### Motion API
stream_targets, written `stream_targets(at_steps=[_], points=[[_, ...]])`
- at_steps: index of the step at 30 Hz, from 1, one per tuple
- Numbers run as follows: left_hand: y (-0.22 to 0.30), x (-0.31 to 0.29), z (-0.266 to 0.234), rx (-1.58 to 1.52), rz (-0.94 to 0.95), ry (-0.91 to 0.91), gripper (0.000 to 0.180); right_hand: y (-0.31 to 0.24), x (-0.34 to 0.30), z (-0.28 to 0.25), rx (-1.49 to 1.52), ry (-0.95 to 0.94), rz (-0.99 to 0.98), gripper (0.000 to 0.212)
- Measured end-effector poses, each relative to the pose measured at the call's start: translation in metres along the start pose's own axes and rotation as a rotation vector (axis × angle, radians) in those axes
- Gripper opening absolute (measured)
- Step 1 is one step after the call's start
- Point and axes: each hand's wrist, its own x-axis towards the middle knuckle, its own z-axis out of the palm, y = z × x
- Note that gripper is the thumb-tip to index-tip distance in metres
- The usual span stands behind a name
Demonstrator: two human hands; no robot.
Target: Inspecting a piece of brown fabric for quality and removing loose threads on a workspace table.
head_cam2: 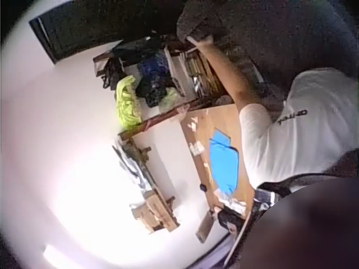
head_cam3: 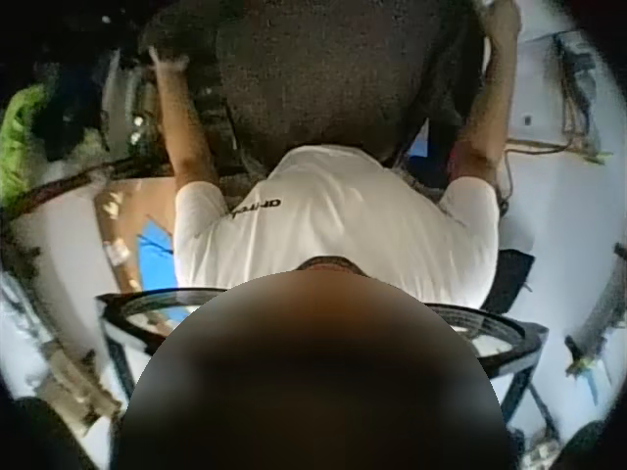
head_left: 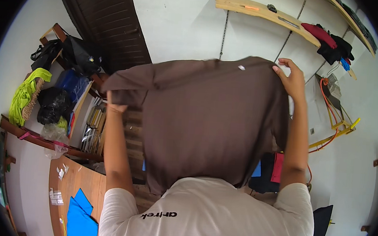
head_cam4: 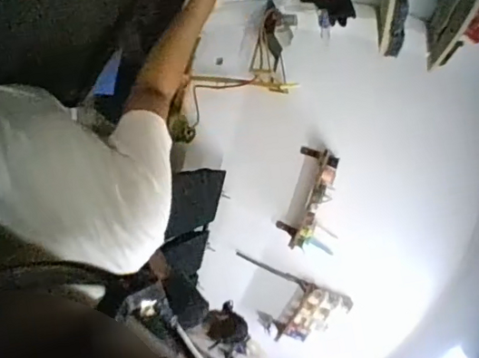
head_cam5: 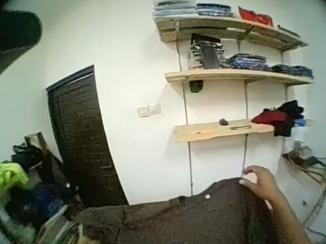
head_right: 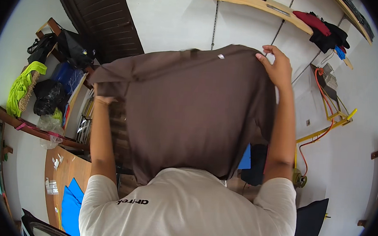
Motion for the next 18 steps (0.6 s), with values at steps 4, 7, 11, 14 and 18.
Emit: stream_targets(at_steps=[4, 7, 11, 14, 18], points=[[-0.119, -0.046, -0.04, -0.162, -0.678, 0.135, 0.136, 0.037, -0.118, 0.099, 0.265, 0.4, 0.262, 0.031], [-0.2, -0.109, -0.073, 0.024, -0.967, 0.093, 0.094, 0.022, -0.269, 0.153, -0.008, 0.103, 0.499, 0.064], [-0.26, -0.172, -0.095, 0.953, -0.743, 0.094, 0.048, -0.024, -0.432, 0.178, -0.374, -0.563, 0.885, 0.078], [-0.254, -0.176, -0.097, 0.936, -0.653, 0.21, 0.054, -0.027, -0.46, 0.166, -0.214, -0.604, 0.697, 0.063], [-0.22, -0.164, -0.091, 0.381, -0.36, 0.332, 0.06, -0.01, -0.426, 0.158, 0.051, -0.484, 0.893, 0.049]])
